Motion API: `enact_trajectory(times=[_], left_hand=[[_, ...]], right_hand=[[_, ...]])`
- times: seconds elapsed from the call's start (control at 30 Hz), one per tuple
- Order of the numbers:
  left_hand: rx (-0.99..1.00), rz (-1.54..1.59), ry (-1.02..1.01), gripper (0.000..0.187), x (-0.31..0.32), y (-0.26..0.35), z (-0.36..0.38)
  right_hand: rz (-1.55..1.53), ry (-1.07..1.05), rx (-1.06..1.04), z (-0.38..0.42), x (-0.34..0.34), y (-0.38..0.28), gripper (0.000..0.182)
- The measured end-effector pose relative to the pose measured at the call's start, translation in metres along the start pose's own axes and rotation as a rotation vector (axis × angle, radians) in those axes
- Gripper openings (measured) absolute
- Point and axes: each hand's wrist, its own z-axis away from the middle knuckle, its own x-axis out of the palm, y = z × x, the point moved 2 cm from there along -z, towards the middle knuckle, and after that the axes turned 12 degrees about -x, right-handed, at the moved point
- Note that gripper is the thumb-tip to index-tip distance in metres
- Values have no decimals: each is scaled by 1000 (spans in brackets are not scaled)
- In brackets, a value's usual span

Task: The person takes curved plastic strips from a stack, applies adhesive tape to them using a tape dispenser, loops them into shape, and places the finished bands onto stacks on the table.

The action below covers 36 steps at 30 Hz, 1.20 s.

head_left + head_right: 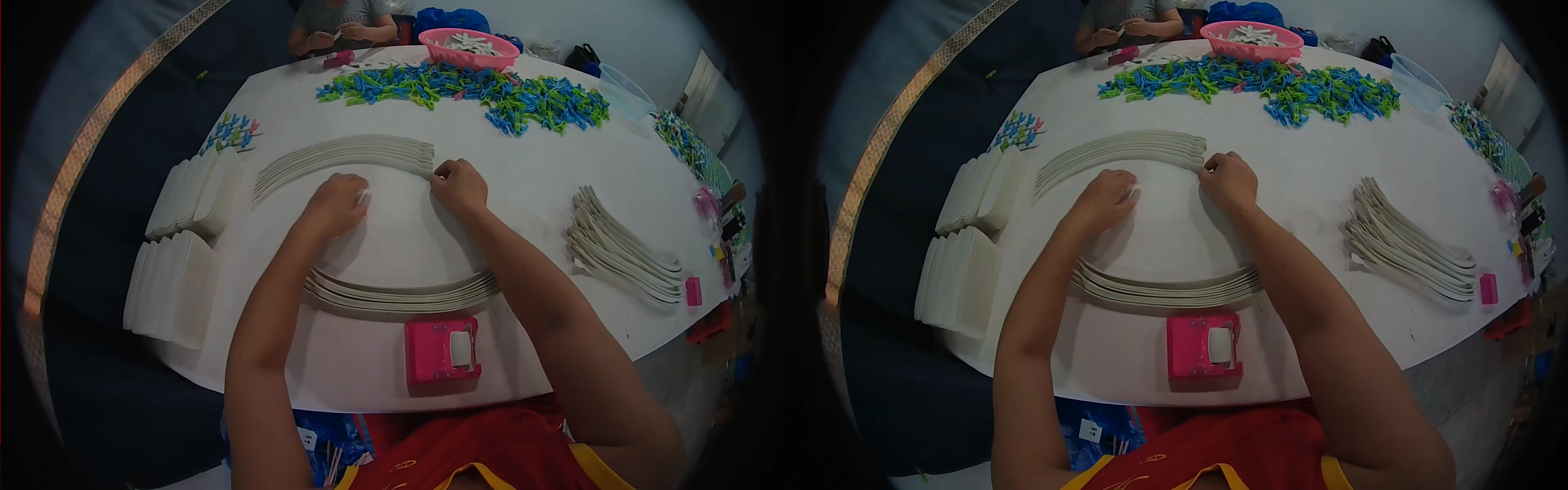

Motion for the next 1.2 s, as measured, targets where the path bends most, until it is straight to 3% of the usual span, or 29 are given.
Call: enact_trajectory(times=[0.07, 0.13, 0.73, 1.2], left_hand=[[99, -134, -76, 37, 15, 20, -14], [10, -248, -99, 43, 26, 29, -24], [-109, -253, -120, 58, 33, 35, -35], [-118, -263, -147, 60, 32, 36, -38]], right_hand=[[-4, -12, -15, 1, -1, 0, 21], [-7, -7, -15, 1, -1, 0, 21], [-32, 45, -30, 2, 1, 0, 16], [-21, 5, 5, -1, 2, 2, 19]])
